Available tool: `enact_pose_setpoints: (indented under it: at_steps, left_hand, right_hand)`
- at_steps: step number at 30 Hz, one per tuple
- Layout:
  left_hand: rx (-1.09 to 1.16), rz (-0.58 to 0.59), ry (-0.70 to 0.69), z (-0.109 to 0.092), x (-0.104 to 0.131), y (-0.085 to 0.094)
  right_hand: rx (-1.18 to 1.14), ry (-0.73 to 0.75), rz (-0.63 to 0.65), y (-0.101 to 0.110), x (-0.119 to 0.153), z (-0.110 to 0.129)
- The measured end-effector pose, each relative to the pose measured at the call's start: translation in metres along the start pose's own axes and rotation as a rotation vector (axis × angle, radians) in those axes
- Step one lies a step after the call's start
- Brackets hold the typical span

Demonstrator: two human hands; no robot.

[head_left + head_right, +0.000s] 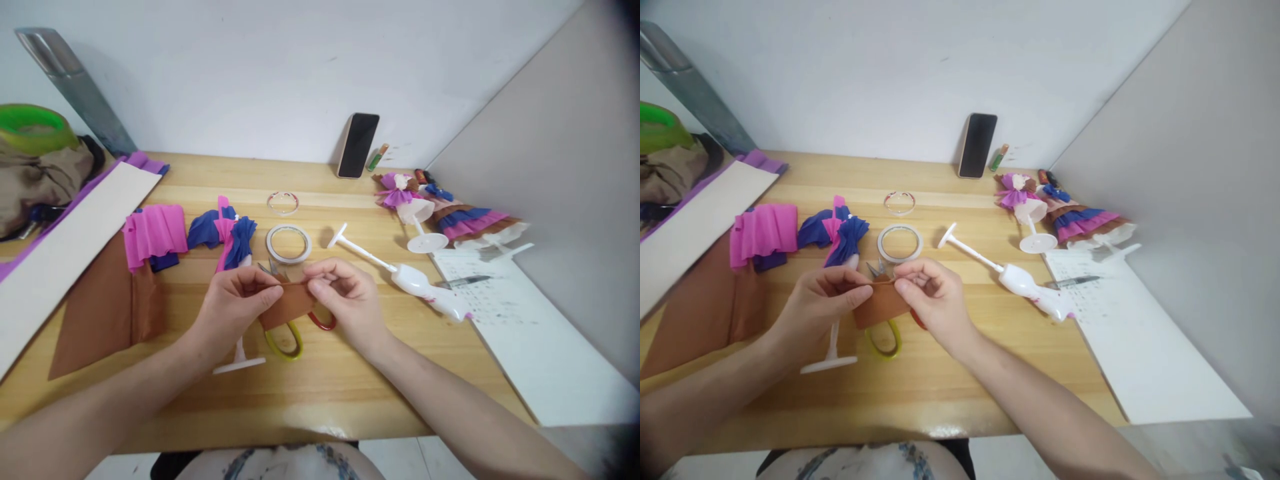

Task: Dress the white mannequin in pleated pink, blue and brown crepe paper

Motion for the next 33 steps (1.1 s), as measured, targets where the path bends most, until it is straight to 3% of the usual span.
enact_pose_setpoints:
  at_steps: [5,9,14,19,28,33]
  left_hand:
    - [-0.040,-0.010,-0.039,-0.006,0.001,0.001]
    - [-0.055,-0.016,-0.056,-0.006,0.003,0.001]
    - [-0.107,0.008,-0.079,-0.001,0.005,0.002]
    - [-0.274,-0.064,-0.143,-0.011,0.007,0.008]
    - [-0.186,-0.093,-0.100,-0.028,0.020,-0.001]
    - [-0.227,-0.131,-0.227,-0.032,0.032,-0.002]
  right_hand:
    - [-0.065,0.030,0.080,0.004,-0.002,0.002]
    - [0.028,-0.071,0.110,-0.002,-0.005,0.003]
    - [0.055,-0.092,0.083,-0.001,-0.008,0.005]
    - [0.082,-0.094,0.028,0.006,-0.007,0.006]
    - [-0.038,-0.103,-0.094,0.002,0.008,0.012]
    - [-0.144,-0.042,-0.091,-0.006,0.016,0.025]
Point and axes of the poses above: each hand's wrist, its own x-axis away from the middle knuckle, its own y-axis out of the back of the hand, z = x × y, the point moved 6 cm from there along -x, towards the middle knuckle, and after that the axes turned 14 degrees about z, right-handed, at the moved point
